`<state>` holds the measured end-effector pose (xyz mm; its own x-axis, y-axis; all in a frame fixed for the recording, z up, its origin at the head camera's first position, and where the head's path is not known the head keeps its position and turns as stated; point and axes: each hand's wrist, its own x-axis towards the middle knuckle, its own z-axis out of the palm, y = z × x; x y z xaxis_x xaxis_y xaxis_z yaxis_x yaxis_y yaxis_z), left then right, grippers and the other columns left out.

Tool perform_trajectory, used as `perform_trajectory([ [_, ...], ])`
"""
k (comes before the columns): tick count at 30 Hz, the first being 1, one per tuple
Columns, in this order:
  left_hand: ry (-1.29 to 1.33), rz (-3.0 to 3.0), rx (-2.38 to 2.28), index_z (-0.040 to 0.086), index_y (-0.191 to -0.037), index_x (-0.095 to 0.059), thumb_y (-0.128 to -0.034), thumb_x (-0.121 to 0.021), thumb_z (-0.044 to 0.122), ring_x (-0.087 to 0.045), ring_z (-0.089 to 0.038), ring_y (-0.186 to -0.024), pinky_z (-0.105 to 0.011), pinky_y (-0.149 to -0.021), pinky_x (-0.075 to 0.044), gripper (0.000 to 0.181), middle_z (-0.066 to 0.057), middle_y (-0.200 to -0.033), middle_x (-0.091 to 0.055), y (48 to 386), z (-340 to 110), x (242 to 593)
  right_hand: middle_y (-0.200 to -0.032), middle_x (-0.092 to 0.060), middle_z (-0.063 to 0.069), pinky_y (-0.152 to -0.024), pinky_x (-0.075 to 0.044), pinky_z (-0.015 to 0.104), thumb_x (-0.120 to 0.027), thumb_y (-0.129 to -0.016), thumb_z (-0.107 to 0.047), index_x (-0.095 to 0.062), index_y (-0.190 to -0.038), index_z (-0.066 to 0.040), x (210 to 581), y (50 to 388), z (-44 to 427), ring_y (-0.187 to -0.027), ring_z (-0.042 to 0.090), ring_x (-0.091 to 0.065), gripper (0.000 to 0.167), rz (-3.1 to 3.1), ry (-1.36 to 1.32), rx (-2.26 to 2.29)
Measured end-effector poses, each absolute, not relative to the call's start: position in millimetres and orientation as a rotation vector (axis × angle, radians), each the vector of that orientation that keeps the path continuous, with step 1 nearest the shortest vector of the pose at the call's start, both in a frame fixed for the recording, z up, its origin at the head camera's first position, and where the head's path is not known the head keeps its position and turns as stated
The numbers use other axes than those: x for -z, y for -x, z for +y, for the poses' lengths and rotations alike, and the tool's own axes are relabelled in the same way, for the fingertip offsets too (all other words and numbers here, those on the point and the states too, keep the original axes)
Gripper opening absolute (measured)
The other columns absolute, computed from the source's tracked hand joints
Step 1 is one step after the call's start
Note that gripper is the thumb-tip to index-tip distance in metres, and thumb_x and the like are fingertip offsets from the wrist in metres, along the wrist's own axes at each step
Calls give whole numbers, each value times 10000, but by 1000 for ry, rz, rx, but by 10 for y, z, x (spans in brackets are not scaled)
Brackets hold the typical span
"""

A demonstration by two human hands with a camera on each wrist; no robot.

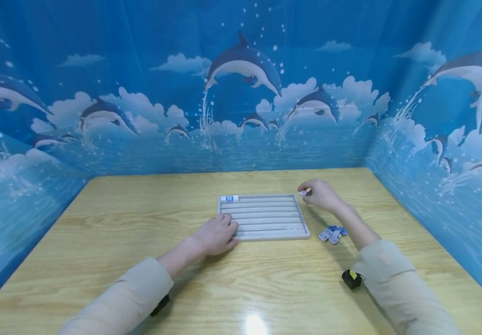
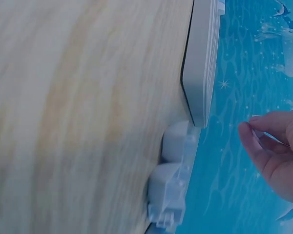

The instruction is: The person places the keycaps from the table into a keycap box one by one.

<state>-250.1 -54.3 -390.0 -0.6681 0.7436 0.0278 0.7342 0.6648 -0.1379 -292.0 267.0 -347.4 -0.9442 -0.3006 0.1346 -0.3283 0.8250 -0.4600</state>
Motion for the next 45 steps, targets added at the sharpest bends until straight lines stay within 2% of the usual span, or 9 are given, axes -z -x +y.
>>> perform_trajectory([
  [4, 1234, -2795, -181, 93, -973, -534, -915, -542, 397, -438, -190, -819, -324, -703, -429, 310, -49, -889, -449, 2502, -552, 3893, -1039, -617, 260, -662, -518, 341, -573, -811, 39, -586, -1107, 111, 3458, 2952, 2588, -776, 253, -652, 305, -2978, -510, -811],
  [9, 1229, -2793, -179, 92, -965, -528, -915, -543, 394, -436, -193, -816, -324, -698, -429, 306, -52, -885, -446, 2512, -561, 3885, -976, -634, 220, -638, -518, 313, -612, -809, 16, -578, -1107, 105, 3427, 2987, 2506, -720, 201, -638, 313, -2990, -494, -851],
  [15, 1237, -2792, -178, 90, -958, -530, -912, -548, 388, -440, -193, -811, -324, -687, -430, 302, -55, -882, -448, 2515, -567, 3887, -833, -632, 122, -568, -488, 278, -695, -784, -65, -611, -920, 34, 3441, 3029, 2392, -593, 147, -579, 188, -2964, -508, -816],
  [20, 1236, -2798, -176, 88, -958, -529, -913, -549, 386, -442, -196, -814, -327, -694, -431, 302, -58, -884, -449, 2504, -569, 3886, -810, -644, 82, -613, -469, 302, -726, -759, -107, -617, -839, -21, 3443, 3066, 2259, -605, 131, -567, 161, -2937, -547, -733],
  [30, 1228, -2791, -179, 87, -963, -527, -915, -545, 387, -440, -196, -815, -329, -701, -430, 304, -56, -883, -446, 2505, -574, 3867, -901, -653, 121, -622, -491, 292, -675, -807, -61, -642, -952, 20, 3408, 3183, 1945, -618, 116, -603, 170, -2983, -617, -808],
  [38, 1251, -2779, -197, 84, -988, -531, -916, -531, 405, -459, -206, -842, -338, -727, -445, 329, -70, -907, -460, 2496, -555, 3884, -919, -643, 128, -731, -491, 330, -675, -814, -46, -658, -983, 40, 3515, 3255, 1714, -855, 242, -601, 190, -2988, -710, -741],
  [45, 1235, -2778, -203, 85, -996, -542, -913, -536, 409, -462, -199, -851, -327, -728, -449, 334, -68, -926, -475, 2515, -542, 3917, -901, -630, 90, -748, -474, 334, -674, -822, -65, -653, -970, 7, 3551, 3305, 1584, -850, 215, -578, 167, -3038, -680, -725],
])
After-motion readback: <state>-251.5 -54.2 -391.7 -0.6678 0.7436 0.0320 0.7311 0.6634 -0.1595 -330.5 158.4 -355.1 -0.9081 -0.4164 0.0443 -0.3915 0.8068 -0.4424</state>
